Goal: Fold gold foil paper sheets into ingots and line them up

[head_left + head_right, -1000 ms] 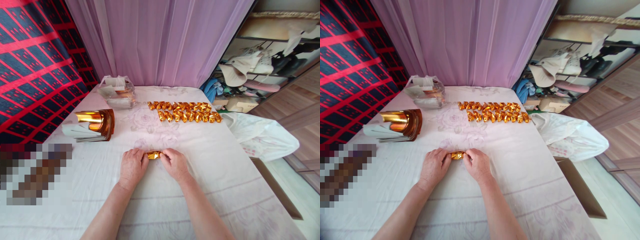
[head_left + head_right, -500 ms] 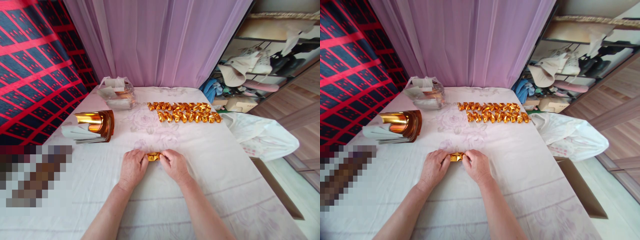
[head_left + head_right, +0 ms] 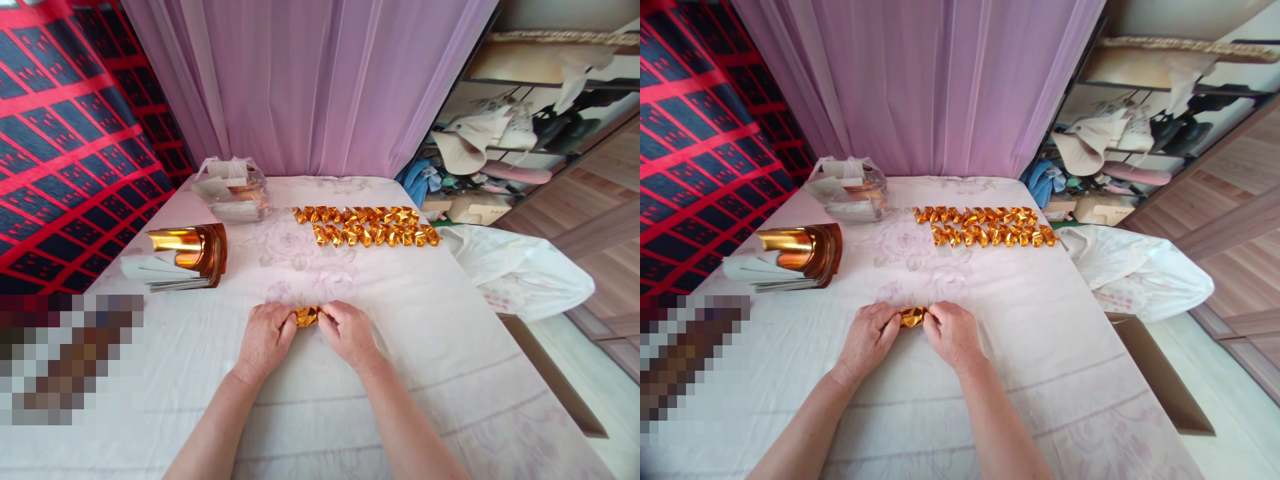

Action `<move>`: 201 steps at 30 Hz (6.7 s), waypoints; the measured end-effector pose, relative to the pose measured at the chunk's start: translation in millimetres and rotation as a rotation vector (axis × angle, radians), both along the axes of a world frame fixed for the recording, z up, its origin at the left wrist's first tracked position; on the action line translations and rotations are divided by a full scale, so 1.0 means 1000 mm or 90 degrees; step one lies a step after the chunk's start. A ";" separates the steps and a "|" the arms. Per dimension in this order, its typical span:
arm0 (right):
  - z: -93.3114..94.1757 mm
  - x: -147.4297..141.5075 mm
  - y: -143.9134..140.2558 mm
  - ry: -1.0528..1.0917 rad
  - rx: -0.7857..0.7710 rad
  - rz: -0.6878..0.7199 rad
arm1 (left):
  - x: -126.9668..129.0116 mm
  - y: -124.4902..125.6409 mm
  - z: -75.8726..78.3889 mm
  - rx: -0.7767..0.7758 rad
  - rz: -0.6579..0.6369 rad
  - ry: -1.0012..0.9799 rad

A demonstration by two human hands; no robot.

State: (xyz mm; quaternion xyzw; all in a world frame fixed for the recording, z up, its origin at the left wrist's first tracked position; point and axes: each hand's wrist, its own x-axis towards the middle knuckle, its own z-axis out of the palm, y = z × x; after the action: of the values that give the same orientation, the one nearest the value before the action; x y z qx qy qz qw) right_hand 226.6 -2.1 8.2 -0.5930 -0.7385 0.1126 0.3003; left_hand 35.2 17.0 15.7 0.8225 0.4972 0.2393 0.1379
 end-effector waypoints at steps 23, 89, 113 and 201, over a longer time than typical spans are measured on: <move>0.000 -0.003 -0.001 0.011 -0.004 -0.002 | 0.001 0.001 0.001 0.029 -0.002 -0.031; 0.019 -0.020 0.056 -0.178 0.062 -0.180 | -0.026 0.023 -0.005 -0.059 0.350 -0.563; 0.016 -0.048 0.156 -0.193 -0.107 -0.361 | -0.021 0.025 -0.007 -0.077 0.346 -0.584; 0.012 -0.044 0.099 0.196 -0.139 -0.145 | -0.056 0.030 -0.003 0.085 0.525 -0.685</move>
State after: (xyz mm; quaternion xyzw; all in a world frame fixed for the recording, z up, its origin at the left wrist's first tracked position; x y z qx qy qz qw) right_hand 182.1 97.2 19.7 -0.6776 -0.5955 0.2463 0.3544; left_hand -20.3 46.7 12.7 0.3386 0.6167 0.6781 0.2127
